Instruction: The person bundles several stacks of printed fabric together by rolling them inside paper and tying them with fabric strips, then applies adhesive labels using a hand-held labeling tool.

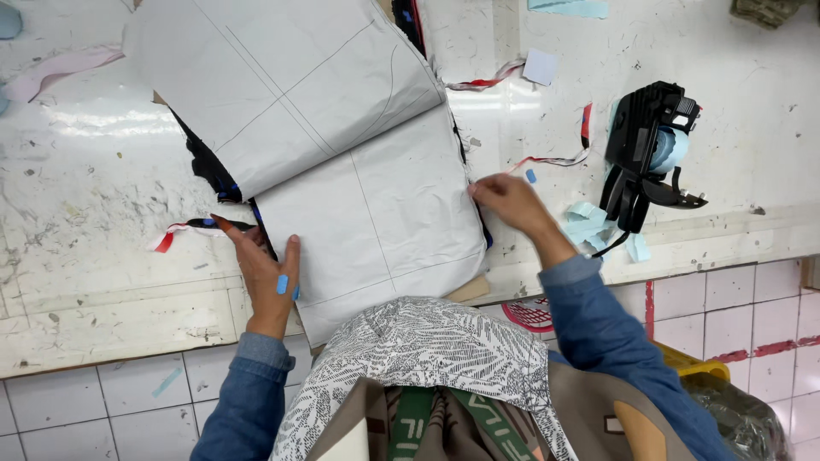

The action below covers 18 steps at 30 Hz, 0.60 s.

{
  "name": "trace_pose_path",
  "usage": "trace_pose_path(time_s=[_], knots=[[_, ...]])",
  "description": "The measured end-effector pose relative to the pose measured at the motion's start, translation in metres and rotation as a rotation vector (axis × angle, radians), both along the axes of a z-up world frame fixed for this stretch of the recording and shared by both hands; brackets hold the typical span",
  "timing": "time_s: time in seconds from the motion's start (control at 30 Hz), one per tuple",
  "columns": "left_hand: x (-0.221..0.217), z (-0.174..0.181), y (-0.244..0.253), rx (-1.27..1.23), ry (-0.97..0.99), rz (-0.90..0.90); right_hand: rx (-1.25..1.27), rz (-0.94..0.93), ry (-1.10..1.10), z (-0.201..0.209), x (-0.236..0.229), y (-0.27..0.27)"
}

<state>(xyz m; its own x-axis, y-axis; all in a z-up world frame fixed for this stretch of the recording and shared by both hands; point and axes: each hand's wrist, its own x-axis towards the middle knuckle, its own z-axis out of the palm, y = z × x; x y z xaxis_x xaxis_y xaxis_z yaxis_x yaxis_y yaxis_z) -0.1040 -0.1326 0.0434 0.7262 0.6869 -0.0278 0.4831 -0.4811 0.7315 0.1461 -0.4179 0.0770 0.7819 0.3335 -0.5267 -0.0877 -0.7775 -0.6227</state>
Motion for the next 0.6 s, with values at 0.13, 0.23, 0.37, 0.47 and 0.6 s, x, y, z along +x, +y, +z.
trace_pose_path(time_s=[0.13, 0.23, 0.37, 0.47, 0.6], knots=[[0.018, 0.020, -0.006, -0.147, 0.119, 0.105, 0.061, -0.108, 0.145, -0.008, -0.031, 0.014], [0.027, 0.024, 0.002, -0.224, 0.122, 0.106, 0.091, -0.148, 0.164, -0.002, -0.042, 0.026], [0.020, 0.010, 0.022, -0.268, 0.151, 0.025, 0.064, -0.139, 0.151, 0.003, -0.061, 0.033], [0.029, 0.058, 0.038, -0.266, 0.144, 0.058, 0.086, -0.096, 0.124, 0.014, -0.099, 0.040], [-0.004, 0.012, 0.065, -0.147, 0.172, 0.046, 0.196, -0.224, 0.237, -0.027, -0.145, 0.024]])
